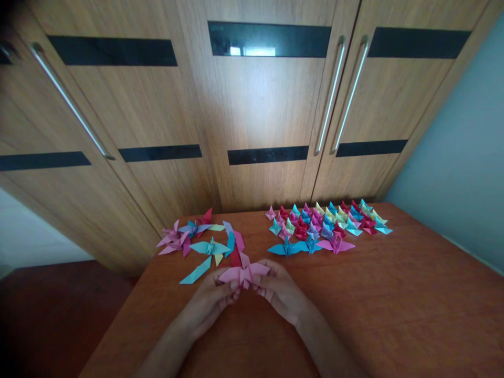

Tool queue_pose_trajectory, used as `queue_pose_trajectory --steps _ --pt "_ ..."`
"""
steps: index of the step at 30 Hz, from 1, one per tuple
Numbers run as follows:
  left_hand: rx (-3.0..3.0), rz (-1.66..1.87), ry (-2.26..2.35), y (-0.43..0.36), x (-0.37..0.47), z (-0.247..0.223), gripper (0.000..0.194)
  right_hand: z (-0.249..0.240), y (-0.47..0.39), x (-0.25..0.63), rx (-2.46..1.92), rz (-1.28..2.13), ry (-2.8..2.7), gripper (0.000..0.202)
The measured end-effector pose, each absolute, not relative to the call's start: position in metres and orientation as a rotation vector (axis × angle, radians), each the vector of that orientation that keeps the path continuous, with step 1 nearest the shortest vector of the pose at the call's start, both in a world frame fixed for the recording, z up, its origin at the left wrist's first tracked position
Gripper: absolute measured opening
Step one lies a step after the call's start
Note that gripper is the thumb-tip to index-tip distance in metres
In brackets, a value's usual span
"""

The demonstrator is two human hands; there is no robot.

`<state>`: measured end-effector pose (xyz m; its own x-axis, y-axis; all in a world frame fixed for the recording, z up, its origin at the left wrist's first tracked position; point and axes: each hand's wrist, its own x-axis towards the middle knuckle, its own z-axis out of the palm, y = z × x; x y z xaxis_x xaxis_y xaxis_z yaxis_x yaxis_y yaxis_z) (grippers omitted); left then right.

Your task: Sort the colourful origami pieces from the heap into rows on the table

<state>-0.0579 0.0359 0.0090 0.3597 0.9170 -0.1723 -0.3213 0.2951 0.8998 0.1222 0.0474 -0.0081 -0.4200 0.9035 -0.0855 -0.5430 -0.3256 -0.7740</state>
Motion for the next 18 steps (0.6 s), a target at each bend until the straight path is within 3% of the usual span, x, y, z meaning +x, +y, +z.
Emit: queue_pose_trajectory --steps 6,18 --pt "0.793 0.942 0.617 0.0331 -0.0594 0.0044 0.019 -0.0103 0.0438 0.122 -0.485 1.984 -0.714 0.022" --pt "0.739 0.888 0.574 0.032 -0.0674 0.0131 0.019 -0.0066 0.0464 0.1308 -0.601 1.921 -0.718 0.02"
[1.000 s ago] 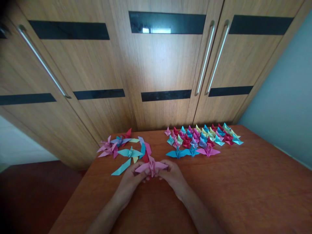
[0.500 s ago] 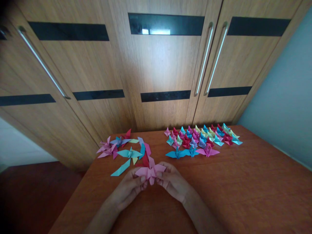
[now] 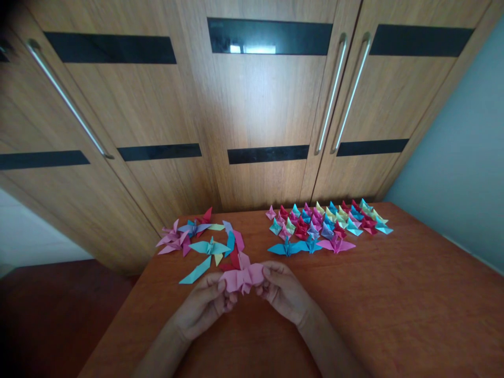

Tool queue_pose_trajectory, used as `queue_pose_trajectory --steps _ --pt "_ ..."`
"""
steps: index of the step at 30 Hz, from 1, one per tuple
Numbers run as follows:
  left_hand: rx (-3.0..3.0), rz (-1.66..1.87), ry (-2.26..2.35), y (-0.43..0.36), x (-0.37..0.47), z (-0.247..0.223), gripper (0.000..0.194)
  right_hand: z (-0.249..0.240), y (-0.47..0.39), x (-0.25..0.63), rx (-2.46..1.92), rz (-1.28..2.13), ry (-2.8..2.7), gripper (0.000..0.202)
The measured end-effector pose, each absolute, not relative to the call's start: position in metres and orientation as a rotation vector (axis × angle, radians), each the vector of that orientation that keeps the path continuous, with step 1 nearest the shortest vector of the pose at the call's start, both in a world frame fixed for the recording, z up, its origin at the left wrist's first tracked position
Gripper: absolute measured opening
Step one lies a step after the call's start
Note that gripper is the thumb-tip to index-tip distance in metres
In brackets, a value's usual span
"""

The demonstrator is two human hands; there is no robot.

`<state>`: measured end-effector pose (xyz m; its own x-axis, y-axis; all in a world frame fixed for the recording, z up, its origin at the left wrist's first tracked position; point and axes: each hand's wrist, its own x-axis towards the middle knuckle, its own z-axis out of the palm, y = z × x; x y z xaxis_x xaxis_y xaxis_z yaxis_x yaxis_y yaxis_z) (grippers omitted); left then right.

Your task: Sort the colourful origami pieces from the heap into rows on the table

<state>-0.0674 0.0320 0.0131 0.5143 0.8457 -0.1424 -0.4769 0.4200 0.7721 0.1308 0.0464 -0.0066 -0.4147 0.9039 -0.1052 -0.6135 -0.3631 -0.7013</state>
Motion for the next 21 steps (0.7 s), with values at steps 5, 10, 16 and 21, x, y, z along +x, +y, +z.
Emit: queue_pose_trajectory --steps 5,10,16,21 --pt "0.693 0.926 0.55 0.034 -0.07 0.015 0.02 -0.006 0.05 0.133 -0.639 1.859 -0.691 0.019" --pt "0.708 0.98 0.615 0.038 -0.066 0.012 0.019 -0.009 0.053 0.133 -0.677 1.778 -0.639 0.015" --pt "0.677 1.129 0.768 0.045 -0.065 0.007 0.012 -0.01 0.056 0.133 -0.733 1.763 -0.619 0.016" --pt "0.604 1.161 0.76 0.045 -0.065 0.006 0.012 -0.014 0.059 0.135 -0.784 1.738 -0.608 0.02"
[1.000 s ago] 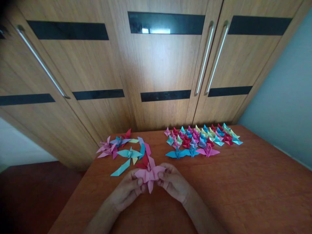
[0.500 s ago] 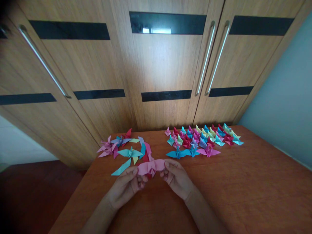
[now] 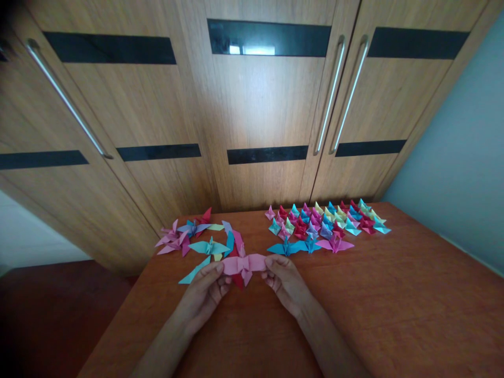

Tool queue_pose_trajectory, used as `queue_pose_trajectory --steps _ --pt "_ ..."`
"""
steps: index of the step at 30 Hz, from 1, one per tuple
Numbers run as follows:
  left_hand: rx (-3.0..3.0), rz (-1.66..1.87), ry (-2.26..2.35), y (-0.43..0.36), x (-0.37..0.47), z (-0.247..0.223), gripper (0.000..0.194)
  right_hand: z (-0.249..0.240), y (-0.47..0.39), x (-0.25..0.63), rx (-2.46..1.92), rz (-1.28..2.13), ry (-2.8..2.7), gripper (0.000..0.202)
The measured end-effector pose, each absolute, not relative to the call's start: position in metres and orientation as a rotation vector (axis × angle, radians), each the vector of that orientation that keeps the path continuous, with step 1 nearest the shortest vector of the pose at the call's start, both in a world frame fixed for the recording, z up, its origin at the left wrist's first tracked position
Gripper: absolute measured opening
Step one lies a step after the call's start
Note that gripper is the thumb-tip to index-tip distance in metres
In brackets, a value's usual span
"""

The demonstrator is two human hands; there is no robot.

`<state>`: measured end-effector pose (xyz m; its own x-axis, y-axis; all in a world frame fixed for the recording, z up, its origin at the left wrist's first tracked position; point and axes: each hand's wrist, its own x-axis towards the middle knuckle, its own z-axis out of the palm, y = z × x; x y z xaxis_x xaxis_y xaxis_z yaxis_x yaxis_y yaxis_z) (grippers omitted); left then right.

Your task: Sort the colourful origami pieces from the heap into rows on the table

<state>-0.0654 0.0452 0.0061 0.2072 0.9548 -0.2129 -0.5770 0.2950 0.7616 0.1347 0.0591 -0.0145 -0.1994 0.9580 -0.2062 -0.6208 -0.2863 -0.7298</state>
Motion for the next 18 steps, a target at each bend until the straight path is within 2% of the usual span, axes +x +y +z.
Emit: queue_pose_trajectory --steps 8,13,16,18 --pt "0.553 1.119 0.792 0.047 -0.065 0.01 0.016 -0.015 0.063 0.137 -0.914 1.655 -0.739 0.027" --pt "0.671 1.169 0.996 0.047 -0.063 0.008 0.023 -0.013 0.061 0.136 -1.149 1.189 -0.995 0.032" --pt "0.708 1.213 1.057 0.047 -0.063 0.006 0.026 -0.009 0.056 0.133 -1.207 0.868 -1.106 0.026" --pt "0.722 1.222 1.068 0.047 -0.062 0.005 0.026 -0.007 0.051 0.128 -1.203 0.787 -1.24 0.021"
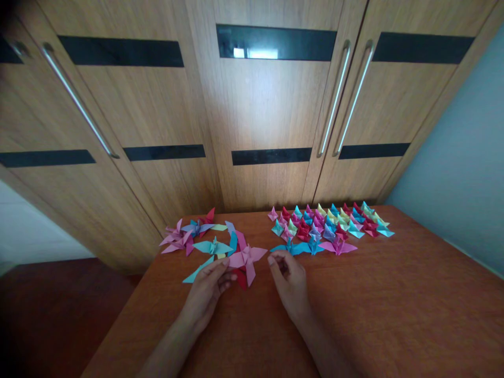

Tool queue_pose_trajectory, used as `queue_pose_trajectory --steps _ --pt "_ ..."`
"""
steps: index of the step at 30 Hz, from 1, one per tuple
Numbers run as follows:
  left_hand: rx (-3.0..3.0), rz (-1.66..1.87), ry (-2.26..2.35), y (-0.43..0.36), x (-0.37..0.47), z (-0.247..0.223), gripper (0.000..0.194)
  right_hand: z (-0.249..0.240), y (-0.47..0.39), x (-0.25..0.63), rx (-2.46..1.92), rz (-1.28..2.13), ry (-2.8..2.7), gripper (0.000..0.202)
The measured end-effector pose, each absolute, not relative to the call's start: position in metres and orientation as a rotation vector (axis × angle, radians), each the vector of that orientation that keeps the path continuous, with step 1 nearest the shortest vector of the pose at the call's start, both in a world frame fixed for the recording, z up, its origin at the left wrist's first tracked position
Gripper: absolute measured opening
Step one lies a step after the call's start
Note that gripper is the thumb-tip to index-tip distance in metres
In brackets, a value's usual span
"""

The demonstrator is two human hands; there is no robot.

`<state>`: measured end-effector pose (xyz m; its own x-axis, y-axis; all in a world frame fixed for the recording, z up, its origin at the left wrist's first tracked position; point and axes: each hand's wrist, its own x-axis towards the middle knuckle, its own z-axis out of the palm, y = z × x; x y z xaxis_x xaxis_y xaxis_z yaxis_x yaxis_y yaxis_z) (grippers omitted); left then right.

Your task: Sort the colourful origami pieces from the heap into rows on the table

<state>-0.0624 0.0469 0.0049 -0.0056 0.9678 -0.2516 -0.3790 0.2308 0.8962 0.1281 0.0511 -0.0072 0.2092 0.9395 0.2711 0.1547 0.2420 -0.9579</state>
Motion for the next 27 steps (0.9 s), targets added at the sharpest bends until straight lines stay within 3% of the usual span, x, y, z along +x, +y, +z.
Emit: queue_pose_trajectory --steps 6,15,22,27 --pt "0.79 1.17 1.066 0.045 -0.057 0.001 0.026 -0.01 0.044 0.115 -1.235 0.701 -1.58 0.014" --pt "0.939 1.042 1.043 0.039 -0.05 0.008 0.032 0.001 0.049 0.14 -1.355 0.368 -1.484 0.016" --pt "0.944 0.948 1.01 0.037 -0.048 0.009 0.036 0.018 0.044 0.258 -1.659 -0.171 -1.347 0.033" --pt "0.956 0.962 1.018 0.033 -0.045 0.015 0.035 -0.001 0.045 0.36 -2.018 -0.361 -1.299 0.035"
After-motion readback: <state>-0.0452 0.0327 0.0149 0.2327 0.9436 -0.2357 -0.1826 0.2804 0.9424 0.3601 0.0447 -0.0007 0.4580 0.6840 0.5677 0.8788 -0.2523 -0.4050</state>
